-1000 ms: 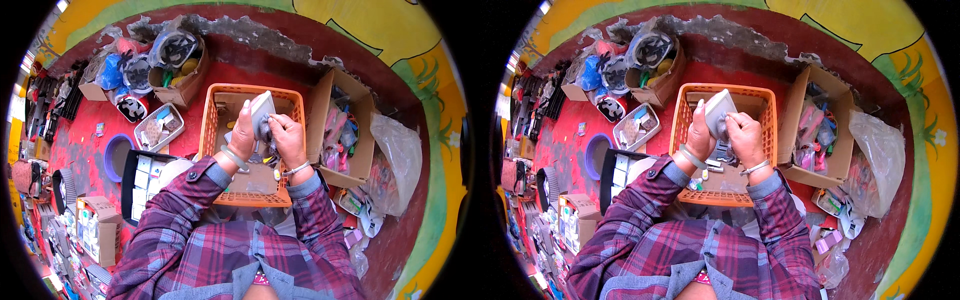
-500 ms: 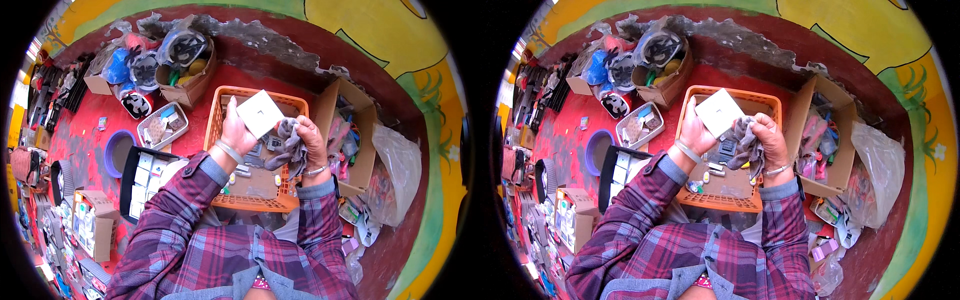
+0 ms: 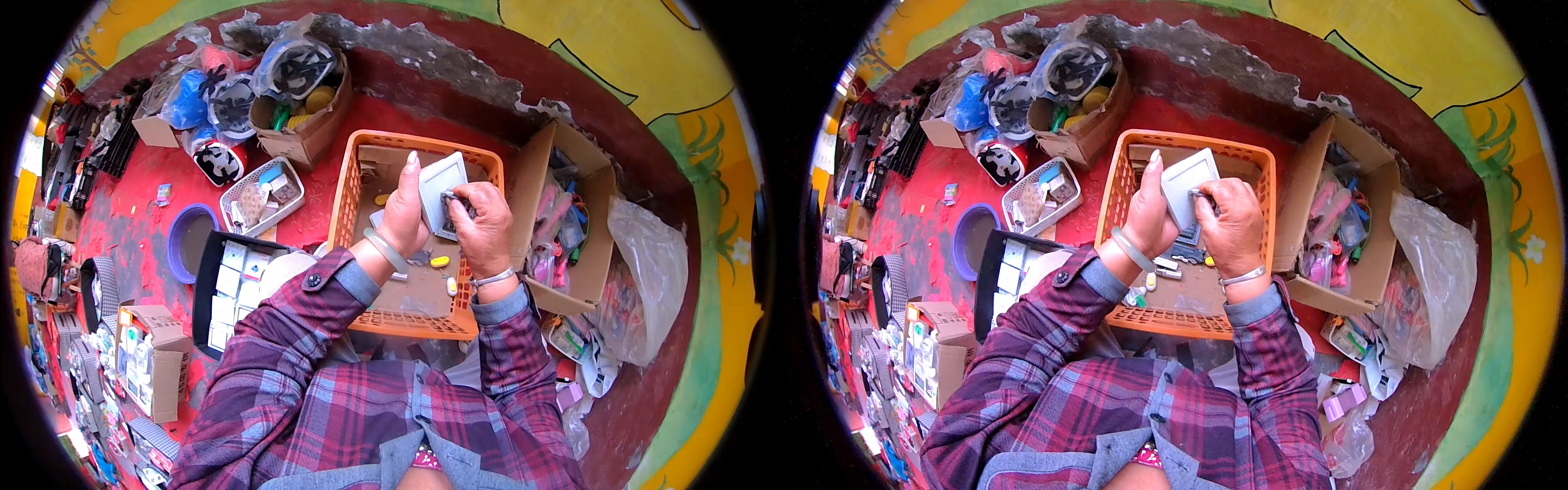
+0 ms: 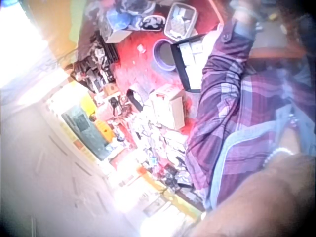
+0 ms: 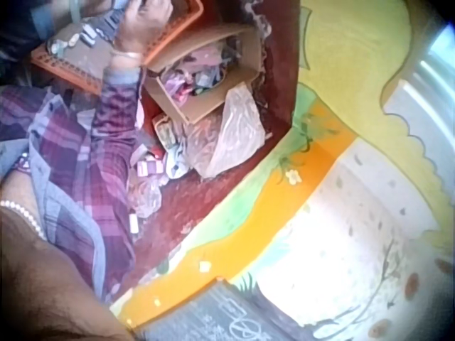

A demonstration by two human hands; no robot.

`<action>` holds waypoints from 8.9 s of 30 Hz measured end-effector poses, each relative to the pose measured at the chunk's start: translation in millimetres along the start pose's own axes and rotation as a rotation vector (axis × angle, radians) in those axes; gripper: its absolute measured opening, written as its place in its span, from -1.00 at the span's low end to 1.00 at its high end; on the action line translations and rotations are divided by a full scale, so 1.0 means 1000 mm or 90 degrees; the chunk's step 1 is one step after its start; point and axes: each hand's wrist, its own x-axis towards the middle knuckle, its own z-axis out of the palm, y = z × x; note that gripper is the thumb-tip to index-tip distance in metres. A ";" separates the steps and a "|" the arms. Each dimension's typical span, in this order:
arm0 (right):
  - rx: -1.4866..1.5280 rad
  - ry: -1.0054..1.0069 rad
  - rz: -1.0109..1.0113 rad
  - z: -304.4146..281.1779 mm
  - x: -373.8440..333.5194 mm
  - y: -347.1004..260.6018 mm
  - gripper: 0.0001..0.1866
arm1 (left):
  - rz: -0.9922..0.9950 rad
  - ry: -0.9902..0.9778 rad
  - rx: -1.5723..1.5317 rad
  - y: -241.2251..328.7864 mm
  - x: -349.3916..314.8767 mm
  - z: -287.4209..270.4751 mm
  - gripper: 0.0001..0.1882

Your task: The person wipes electrical switch components with a cloth and places them into a black tray and an orange basket.

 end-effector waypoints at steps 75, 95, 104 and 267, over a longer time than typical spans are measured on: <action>-0.120 -0.012 -0.067 0.013 -0.010 -0.003 -0.81 | 0.033 0.001 0.061 0.001 -0.004 -0.006 -0.34; -0.061 -0.023 0.004 0.019 -0.012 -0.001 -0.86 | 0.317 -0.040 0.453 -0.021 0.000 -0.028 -0.36; 0.571 -0.217 0.502 -0.022 0.005 0.027 -0.80 | 0.150 -0.049 0.224 -0.004 0.001 -0.012 -0.31; 0.856 0.127 0.544 0.064 -0.042 -0.008 -0.59 | 0.145 0.109 0.067 -0.001 0.007 -0.020 -0.25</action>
